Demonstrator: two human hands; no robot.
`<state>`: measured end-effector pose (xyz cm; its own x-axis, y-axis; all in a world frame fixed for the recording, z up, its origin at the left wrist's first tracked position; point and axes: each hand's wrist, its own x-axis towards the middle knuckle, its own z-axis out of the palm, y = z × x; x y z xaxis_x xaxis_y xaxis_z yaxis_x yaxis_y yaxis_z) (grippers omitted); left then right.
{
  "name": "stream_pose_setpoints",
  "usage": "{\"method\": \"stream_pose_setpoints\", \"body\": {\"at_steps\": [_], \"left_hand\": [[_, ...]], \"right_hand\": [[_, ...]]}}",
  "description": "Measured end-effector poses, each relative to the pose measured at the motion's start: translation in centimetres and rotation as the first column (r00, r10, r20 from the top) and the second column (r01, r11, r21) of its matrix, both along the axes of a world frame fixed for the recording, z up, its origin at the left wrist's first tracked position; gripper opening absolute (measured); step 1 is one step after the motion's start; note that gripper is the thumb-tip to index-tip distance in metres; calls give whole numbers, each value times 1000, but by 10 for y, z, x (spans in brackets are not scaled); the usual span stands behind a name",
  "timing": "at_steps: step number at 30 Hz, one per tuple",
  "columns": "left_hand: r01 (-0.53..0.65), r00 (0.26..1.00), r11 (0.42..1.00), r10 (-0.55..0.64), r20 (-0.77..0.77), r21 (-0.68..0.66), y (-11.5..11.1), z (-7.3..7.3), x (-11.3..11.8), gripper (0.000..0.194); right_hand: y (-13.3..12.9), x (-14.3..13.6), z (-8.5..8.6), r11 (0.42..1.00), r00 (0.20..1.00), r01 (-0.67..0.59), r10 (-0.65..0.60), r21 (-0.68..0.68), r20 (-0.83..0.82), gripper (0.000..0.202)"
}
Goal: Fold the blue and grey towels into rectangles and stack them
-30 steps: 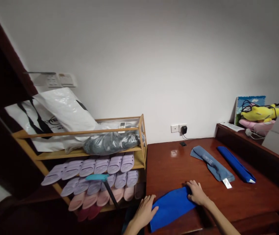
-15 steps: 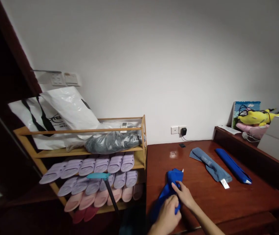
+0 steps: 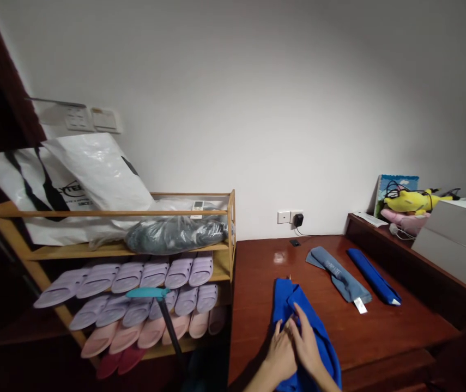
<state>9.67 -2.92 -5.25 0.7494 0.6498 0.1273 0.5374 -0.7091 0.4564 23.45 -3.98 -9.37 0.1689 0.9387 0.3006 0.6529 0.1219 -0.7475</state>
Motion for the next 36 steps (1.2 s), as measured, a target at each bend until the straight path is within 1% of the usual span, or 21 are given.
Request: {"method": "stream_pose_setpoints", "body": {"at_steps": [2,4,6,9,11,14,17,20,22,24,26,27,28,29,30,31,32,34,36], "left_hand": [[-1,1000,1000,1,-1,6,0,0,-3,59],[-49,999,998,49,-21,27,0,0,-15,56],[-117,991,991,121,-51,63,-1,2,-31,49],[-187,978,971,199,-70,148,-2,9,-52,41],[-204,973,956,222,-64,210,-2,15,-62,35],[-221,970,934,240,-32,281,-1,22,-75,31],[-255,965,909,262,26,331,0,21,-96,34],[-306,950,889,310,43,341,-4,17,-118,32],[-366,928,871,369,54,329,-11,19,-122,32],[-416,908,856,411,82,306,-20,28,-111,34],[-394,919,878,380,104,273,-27,39,-82,40],[-346,938,904,330,106,252,-30,44,-63,42],[-266,964,937,250,95,226,-30,47,-42,44],[-199,979,961,185,91,192,-29,48,-22,44],[-145,988,977,133,84,154,-26,46,-3,45],[-119,991,986,112,72,112,-21,41,13,46],[-128,991,990,124,52,65,-15,34,25,47],[-184,983,983,184,-6,-8,0,17,35,51],[-219,975,975,218,-44,-31,14,1,34,55]], "right_hand": [[0,-14,-7,997,998,-30,33,-70,44,56],[-1,-9,-11,992,980,-53,75,-119,185,56],[-2,10,-10,988,936,-52,99,-146,337,57],[-2,45,-7,984,873,45,45,-172,485,61],[-2,63,-8,979,846,99,12,-179,533,63],[-2,82,-14,979,821,101,18,-177,570,64],[-4,101,-20,980,806,109,11,-167,591,63],[-6,129,-21,978,798,109,20,-177,602,62],[-3,148,-18,975,793,105,37,-196,608,60],[3,157,-14,973,787,115,34,-201,617,58],[12,155,-11,973,782,147,-3,-180,623,55],[17,149,-11,972,781,167,-28,-166,623,55],[22,143,-13,970,781,190,-55,-154,622,56],[25,136,-15,966,780,213,-78,-148,621,58],[28,130,-18,961,779,234,-95,-147,619,60],[31,126,-21,957,779,248,-105,-150,618,62],[32,126,-24,954,778,257,-110,-153,618,64],[34,134,-30,943,775,292,-138,-157,616,67],[37,152,-34,919,767,356,-186,-167,615,70]]}}
